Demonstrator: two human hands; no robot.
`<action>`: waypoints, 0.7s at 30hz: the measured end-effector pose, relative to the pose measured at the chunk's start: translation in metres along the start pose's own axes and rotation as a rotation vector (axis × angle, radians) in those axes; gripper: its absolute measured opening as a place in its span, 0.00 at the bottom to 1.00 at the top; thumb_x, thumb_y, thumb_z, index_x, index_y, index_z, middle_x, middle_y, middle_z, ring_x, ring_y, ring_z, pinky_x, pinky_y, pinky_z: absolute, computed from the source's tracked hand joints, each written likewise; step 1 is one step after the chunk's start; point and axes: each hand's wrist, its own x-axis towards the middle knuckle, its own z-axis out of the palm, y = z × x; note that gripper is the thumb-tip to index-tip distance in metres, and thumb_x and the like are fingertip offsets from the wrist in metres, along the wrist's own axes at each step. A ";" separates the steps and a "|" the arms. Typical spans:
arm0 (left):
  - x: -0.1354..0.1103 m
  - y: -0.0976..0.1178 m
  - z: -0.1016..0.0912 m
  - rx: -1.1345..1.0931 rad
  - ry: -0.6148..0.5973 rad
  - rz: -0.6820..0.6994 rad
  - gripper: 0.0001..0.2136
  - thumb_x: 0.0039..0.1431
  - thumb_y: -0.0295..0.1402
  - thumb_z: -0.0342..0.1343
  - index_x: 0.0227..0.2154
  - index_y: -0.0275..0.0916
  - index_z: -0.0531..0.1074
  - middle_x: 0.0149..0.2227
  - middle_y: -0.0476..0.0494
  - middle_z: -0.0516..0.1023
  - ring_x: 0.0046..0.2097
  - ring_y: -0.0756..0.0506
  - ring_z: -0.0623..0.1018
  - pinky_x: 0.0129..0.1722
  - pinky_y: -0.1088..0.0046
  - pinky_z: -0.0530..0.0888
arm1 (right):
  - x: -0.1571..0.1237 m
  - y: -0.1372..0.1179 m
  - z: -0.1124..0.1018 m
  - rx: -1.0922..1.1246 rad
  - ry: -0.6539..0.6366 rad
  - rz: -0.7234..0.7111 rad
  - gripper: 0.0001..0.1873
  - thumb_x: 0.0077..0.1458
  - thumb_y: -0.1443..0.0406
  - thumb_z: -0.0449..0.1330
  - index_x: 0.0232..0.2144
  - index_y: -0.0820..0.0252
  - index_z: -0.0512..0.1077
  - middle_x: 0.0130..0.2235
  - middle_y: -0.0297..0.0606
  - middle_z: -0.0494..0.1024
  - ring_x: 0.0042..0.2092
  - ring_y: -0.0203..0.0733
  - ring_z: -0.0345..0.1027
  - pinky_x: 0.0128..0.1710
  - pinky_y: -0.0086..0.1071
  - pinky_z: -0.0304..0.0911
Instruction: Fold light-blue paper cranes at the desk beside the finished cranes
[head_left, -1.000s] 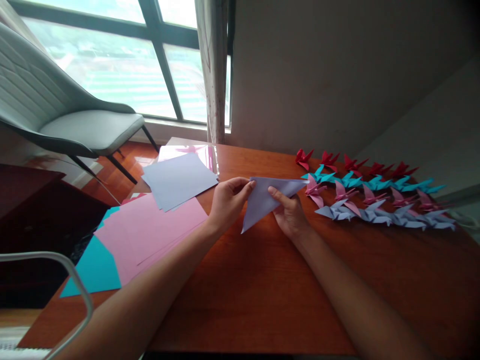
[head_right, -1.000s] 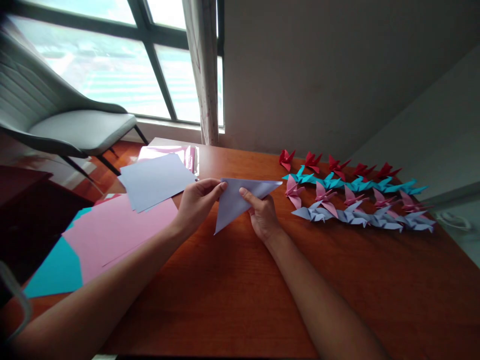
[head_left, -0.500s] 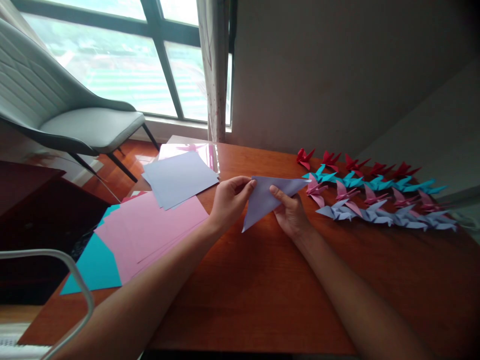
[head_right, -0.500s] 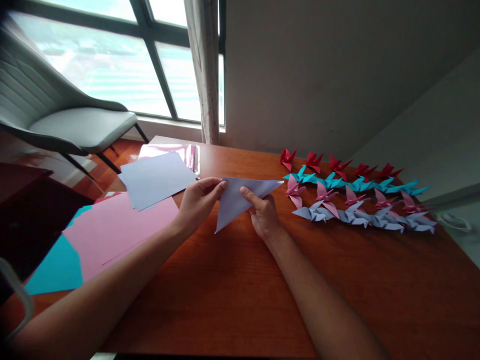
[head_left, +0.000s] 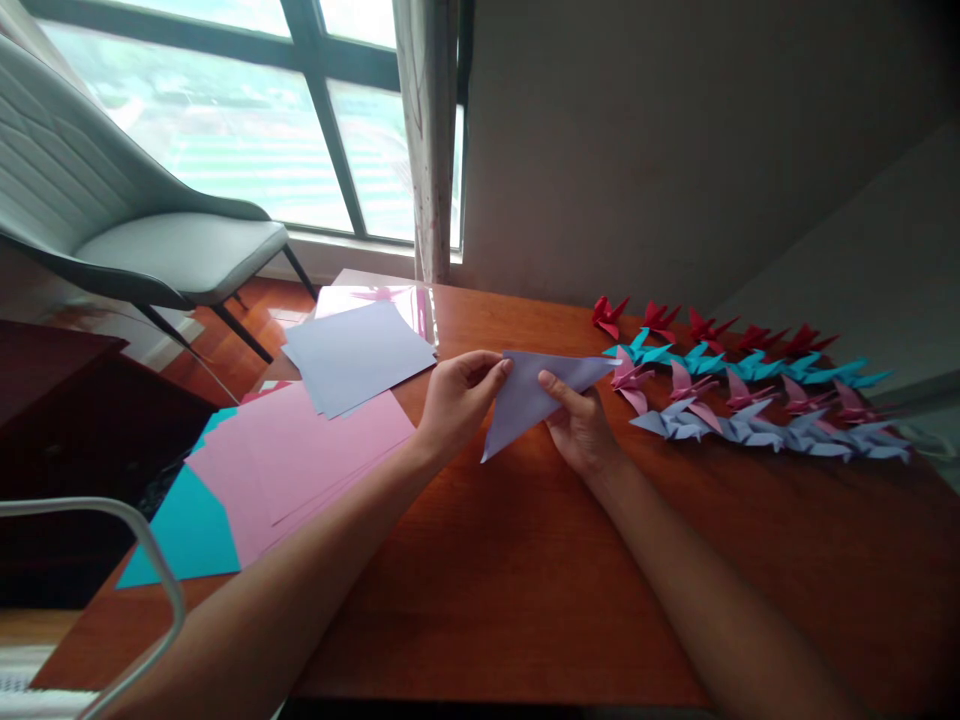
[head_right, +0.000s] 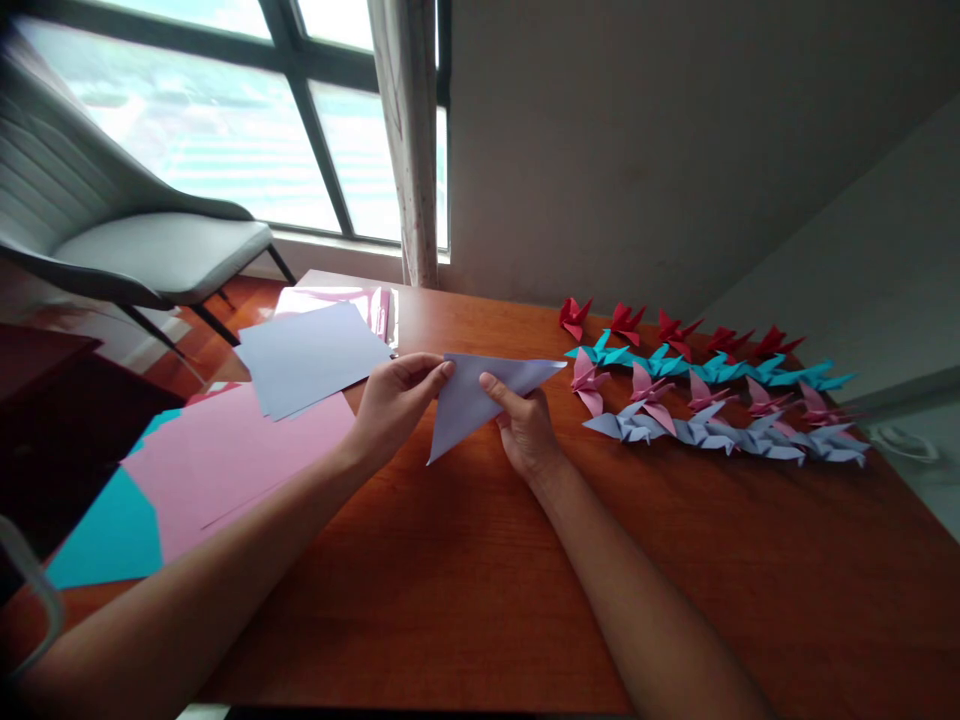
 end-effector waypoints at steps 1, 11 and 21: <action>0.000 0.000 0.000 -0.003 0.000 -0.002 0.11 0.57 0.39 0.62 0.28 0.36 0.78 0.27 0.47 0.77 0.29 0.50 0.72 0.29 0.76 0.68 | 0.000 0.000 0.000 0.003 0.000 0.001 0.13 0.40 0.65 0.74 0.32 0.57 0.78 0.37 0.31 0.83 0.42 0.42 0.76 0.47 0.36 0.70; 0.000 0.000 0.000 0.006 0.010 0.012 0.11 0.56 0.40 0.62 0.27 0.36 0.77 0.26 0.48 0.76 0.29 0.50 0.72 0.28 0.76 0.67 | 0.000 0.000 0.001 0.020 -0.019 -0.011 0.12 0.41 0.66 0.73 0.32 0.56 0.78 0.37 0.31 0.83 0.41 0.41 0.76 0.47 0.35 0.70; 0.001 -0.002 -0.001 0.035 0.007 0.033 0.11 0.57 0.39 0.62 0.27 0.35 0.77 0.25 0.48 0.74 0.28 0.51 0.70 0.28 0.76 0.66 | 0.002 0.003 0.000 0.035 -0.016 -0.020 0.13 0.40 0.66 0.74 0.31 0.57 0.79 0.37 0.31 0.84 0.41 0.41 0.76 0.45 0.34 0.71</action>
